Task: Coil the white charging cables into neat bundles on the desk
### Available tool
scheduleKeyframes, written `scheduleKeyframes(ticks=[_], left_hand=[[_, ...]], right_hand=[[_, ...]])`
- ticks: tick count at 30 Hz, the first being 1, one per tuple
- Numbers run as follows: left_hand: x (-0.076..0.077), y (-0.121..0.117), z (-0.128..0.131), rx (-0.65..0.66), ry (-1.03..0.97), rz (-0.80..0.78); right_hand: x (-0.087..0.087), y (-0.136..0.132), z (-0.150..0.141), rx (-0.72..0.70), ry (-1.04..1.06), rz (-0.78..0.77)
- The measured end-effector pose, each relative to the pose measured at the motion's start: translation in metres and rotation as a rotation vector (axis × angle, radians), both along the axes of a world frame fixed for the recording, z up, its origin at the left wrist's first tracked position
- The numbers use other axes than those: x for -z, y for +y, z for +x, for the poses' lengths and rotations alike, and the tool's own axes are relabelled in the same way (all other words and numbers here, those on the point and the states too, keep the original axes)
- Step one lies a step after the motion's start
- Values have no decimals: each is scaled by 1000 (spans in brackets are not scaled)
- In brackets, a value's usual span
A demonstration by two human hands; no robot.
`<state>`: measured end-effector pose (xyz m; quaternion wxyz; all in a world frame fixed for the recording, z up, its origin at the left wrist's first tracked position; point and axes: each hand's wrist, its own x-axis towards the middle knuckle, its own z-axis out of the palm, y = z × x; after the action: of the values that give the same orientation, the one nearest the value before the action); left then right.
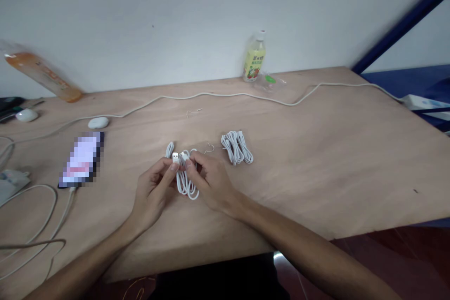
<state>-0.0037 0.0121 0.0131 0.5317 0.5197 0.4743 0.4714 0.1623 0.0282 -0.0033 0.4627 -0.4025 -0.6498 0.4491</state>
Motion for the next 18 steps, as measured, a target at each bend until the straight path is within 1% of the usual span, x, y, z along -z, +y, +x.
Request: scheduleKeyframes(ticks=[11,18], left_hand=[[0,1,0,11,-22,-5],[0,1,0,16,-31,-9]], right_hand=[[-3,0,0,-2,6,5],[-1,1,0,-5,12,1]])
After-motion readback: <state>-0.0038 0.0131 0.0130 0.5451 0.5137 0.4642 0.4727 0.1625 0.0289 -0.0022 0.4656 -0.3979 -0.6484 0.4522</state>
